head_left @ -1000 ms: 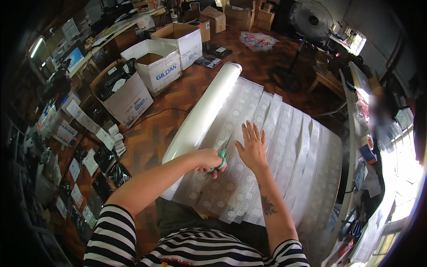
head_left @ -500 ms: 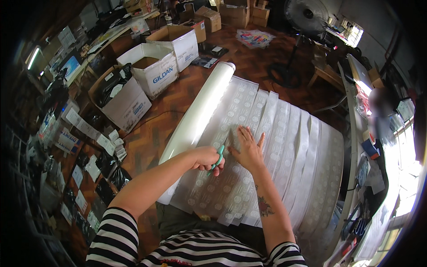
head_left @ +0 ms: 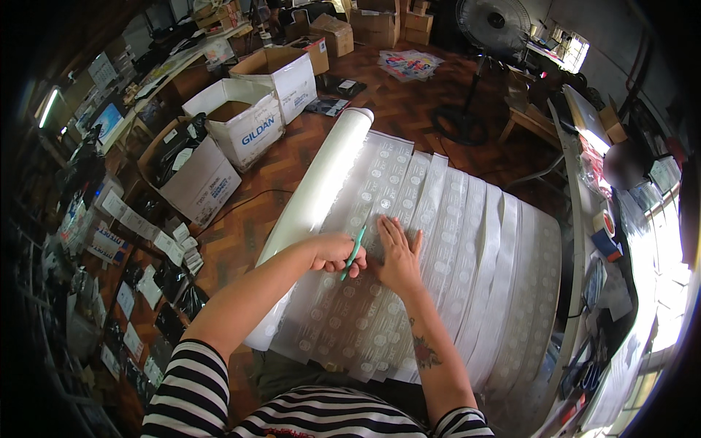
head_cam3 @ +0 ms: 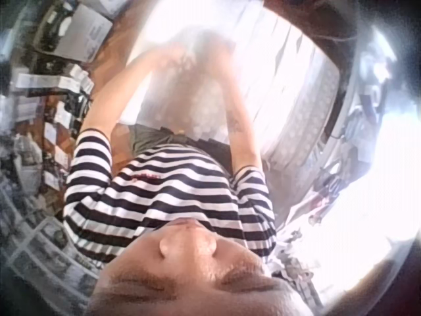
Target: The person uses green-handled scissors to cut a roll of white patterned material into strips. They repeatedly unroll the material, cut a section, and set the cut piece aside on a table in a workshop environment.
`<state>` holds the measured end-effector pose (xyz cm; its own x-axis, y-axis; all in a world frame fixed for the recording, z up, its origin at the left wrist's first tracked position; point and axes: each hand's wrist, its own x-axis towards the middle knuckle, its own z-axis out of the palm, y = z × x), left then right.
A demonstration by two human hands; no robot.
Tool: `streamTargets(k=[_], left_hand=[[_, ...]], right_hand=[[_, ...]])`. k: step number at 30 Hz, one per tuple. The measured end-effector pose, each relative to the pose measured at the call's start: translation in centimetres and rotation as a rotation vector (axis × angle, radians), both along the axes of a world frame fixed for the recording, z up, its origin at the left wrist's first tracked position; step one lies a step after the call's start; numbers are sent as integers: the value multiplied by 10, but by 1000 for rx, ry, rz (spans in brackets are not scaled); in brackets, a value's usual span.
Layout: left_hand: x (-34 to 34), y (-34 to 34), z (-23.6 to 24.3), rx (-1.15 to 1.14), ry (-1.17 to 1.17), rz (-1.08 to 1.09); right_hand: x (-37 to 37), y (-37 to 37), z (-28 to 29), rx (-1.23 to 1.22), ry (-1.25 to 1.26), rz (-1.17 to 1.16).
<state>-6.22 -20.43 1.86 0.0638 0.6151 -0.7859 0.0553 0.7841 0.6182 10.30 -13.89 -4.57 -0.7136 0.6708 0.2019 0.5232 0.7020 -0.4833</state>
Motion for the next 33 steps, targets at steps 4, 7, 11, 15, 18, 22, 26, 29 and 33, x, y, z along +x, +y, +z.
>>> streamTargets(k=[4,7,11,15,18,22,26,29,33], left_hand=[[-5,16,-2,12,17,4],[-12,30,-7,23,11,-8],[-18,47,-8,27,14,-19],[-23,62,-10,37,-5,-7],[-25,73,-9,41,5,-21],[-31,80,-9,50,-11,-31],[-33,88,-12,54,-17,-21],[-38,97,-13,61,-46,-39],[-44,110,-13,76,-67,-43]], right_hand=[[0,-1,5,-17,-33,5],[0,0,2,8,-61,8],[-1,-1,2,11,-18,5],[-1,-1,5,26,-22,12],[-1,-1,4,17,-15,11],[-1,0,4,18,-33,20],[-1,0,2,28,-37,27],[-1,0,3,28,-38,22],[-3,0,4,24,-47,20]])
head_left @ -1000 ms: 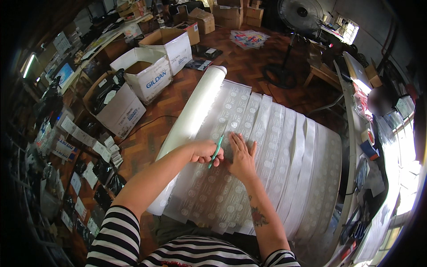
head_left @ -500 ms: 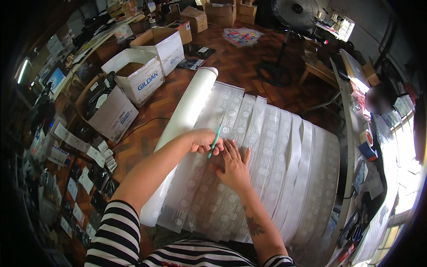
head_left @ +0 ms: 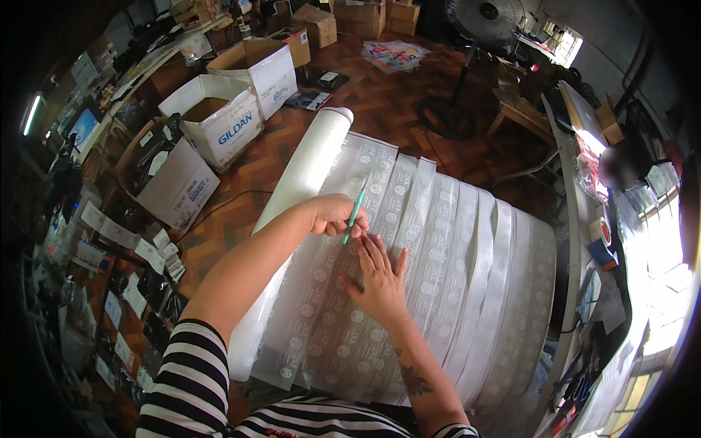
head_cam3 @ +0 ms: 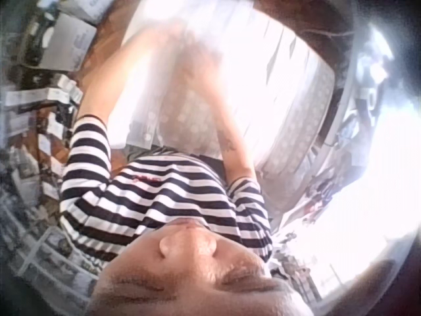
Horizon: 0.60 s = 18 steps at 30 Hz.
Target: The person uses green-handled scissors to cut a roll of white patterned material into strips. They repeatedly unroll the material, cut a section, and set the cut piece aside on a table in a workshop environment.
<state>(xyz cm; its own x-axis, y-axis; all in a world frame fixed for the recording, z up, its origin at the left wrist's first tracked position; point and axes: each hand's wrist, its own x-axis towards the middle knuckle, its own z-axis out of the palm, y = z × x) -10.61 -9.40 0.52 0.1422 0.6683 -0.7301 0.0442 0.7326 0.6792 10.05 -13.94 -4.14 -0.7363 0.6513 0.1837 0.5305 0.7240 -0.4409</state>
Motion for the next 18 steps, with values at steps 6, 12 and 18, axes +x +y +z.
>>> streamTargets(k=[6,12,18], left_hand=[[-7,28,1,-2,-7,18],[-19,69,-3,-1,-26,0],[-42,115,-1,142,60,79]], right_hand=[[1,1,1,8,-6,-3],[1,1,2,4,-9,-3],[-2,-1,-2,-11,-3,10]])
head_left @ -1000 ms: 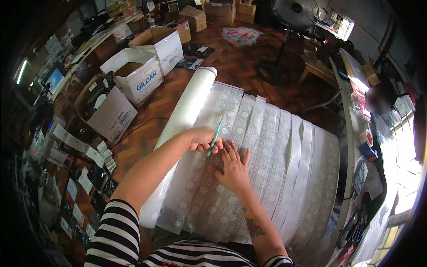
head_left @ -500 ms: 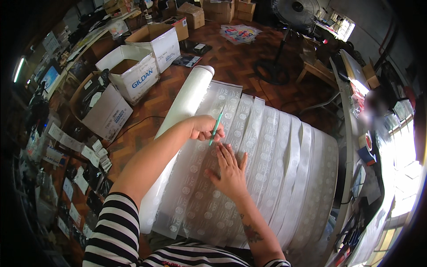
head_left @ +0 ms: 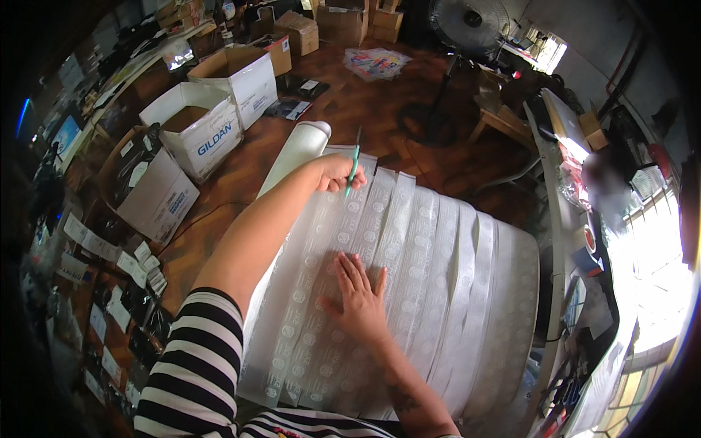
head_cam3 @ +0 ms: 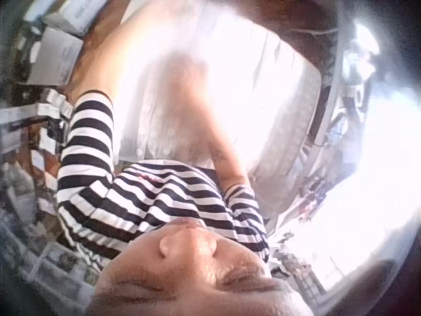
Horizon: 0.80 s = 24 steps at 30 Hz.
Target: The person uses green-handled scissors to cut a roll of white patterned material into strips. They repeatedly unroll the material, cut a section, and set the cut piece aside on a table in a workshop environment.
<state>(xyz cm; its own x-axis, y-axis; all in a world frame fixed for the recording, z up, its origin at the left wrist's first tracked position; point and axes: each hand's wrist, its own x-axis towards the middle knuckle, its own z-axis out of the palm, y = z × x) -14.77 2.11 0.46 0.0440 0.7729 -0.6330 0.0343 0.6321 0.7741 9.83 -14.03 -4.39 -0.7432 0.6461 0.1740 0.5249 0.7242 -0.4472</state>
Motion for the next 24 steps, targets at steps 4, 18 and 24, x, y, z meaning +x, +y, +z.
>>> streamTargets(k=[4,18,24], left_hand=[[17,-5,30,280,-48,106],[30,-402,97,537,451,507],[41,-510,37,560,422,1021]], right_hand=[[5,1,4,-54,56,-16],[-54,144,10,181,-27,-379],[-97,210,12,244,-274,-406]])
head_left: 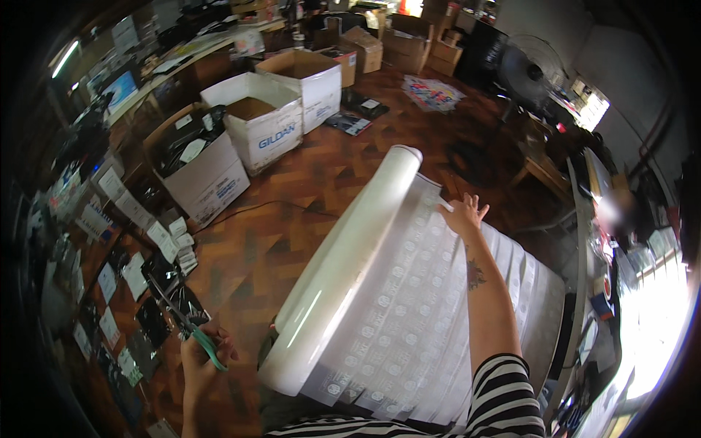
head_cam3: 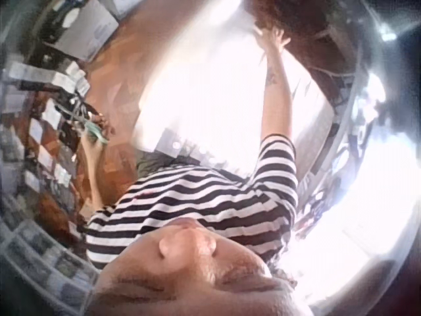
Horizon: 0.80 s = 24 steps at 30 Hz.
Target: The person uses green-handled scissors to cut a roll of white patterned material into strips. They repeatedly unroll the material, cut a section, and set the cut piece aside on a table in a workshop environment.
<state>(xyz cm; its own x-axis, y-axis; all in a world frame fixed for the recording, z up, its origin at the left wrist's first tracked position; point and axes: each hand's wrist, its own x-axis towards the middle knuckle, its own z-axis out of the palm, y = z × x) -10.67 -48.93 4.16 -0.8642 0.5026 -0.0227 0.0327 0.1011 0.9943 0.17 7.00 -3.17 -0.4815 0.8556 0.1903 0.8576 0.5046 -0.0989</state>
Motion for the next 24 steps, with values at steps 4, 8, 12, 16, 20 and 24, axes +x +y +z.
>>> streamTargets(k=[4,8,12,16,20,24], left_hand=[[4,-8,-17,-47,-59,58],[-1,-4,-35,-289,214,-7],[3,21,-20,-256,237,1],[3,29,-33,-165,164,12],[4,32,-32,-156,91,22],[4,29,-26,-201,208,19]], right_hand=[[-5,-5,-2,-42,230,49],[5,-15,10,-59,556,105],[15,-16,37,-547,813,-14],[38,28,32,-486,654,-4],[42,60,3,-161,463,130],[36,51,-18,102,441,219]])
